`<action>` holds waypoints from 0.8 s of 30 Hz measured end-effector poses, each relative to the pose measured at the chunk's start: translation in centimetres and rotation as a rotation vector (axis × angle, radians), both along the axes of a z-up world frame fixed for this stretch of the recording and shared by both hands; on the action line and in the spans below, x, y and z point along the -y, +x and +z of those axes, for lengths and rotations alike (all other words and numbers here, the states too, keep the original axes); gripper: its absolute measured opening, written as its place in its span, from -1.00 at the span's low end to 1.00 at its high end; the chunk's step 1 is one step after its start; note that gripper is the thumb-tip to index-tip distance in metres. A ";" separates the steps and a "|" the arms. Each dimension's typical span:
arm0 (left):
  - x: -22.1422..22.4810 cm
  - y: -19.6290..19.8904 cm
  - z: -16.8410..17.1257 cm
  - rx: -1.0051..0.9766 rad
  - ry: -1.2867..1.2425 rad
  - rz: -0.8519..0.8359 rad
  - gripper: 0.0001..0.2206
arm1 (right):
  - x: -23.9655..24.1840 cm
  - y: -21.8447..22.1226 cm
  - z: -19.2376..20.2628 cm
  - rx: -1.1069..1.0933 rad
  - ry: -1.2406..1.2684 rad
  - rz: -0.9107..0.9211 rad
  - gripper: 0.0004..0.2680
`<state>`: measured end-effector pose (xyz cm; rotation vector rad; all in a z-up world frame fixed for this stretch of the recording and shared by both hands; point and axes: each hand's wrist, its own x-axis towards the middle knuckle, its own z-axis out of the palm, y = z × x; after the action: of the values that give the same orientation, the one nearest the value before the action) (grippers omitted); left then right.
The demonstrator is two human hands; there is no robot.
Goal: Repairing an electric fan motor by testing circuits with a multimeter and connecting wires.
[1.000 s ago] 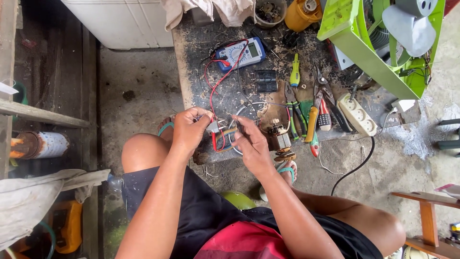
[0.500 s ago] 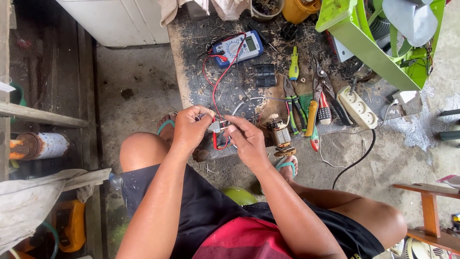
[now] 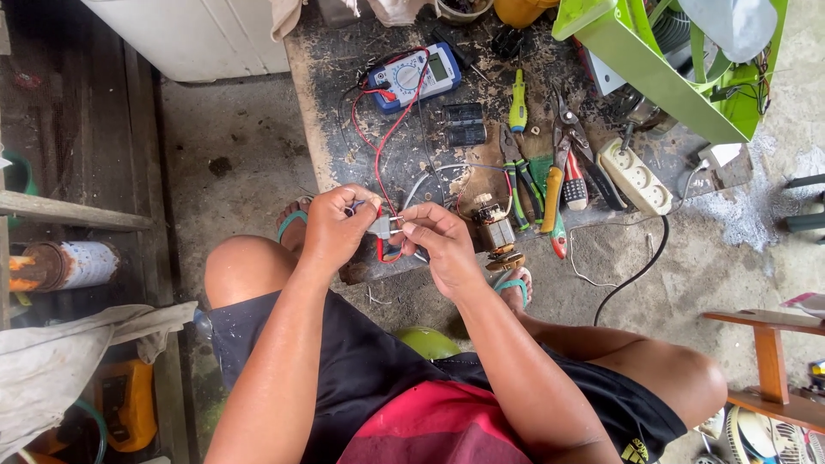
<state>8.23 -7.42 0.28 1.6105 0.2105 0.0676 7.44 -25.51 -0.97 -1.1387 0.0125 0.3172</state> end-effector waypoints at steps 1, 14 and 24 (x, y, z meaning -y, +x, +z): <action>0.0 0.0 0.1 0.004 0.019 -0.012 -0.90 | 0.2 0.1 -0.5 -0.012 0.001 -0.001 -0.86; 0.0 -0.5 0.0 0.066 0.075 -0.050 -0.88 | 0.2 -0.5 -3.2 -0.042 -0.068 -0.056 -0.91; 0.1 -0.9 0.0 0.081 0.047 -0.012 -0.92 | -0.6 -0.9 -1.9 -0.003 -0.074 -0.092 -0.92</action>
<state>7.37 -7.55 0.30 1.6524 0.1375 0.1290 6.59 -24.95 -2.84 -1.2071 0.0793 0.2381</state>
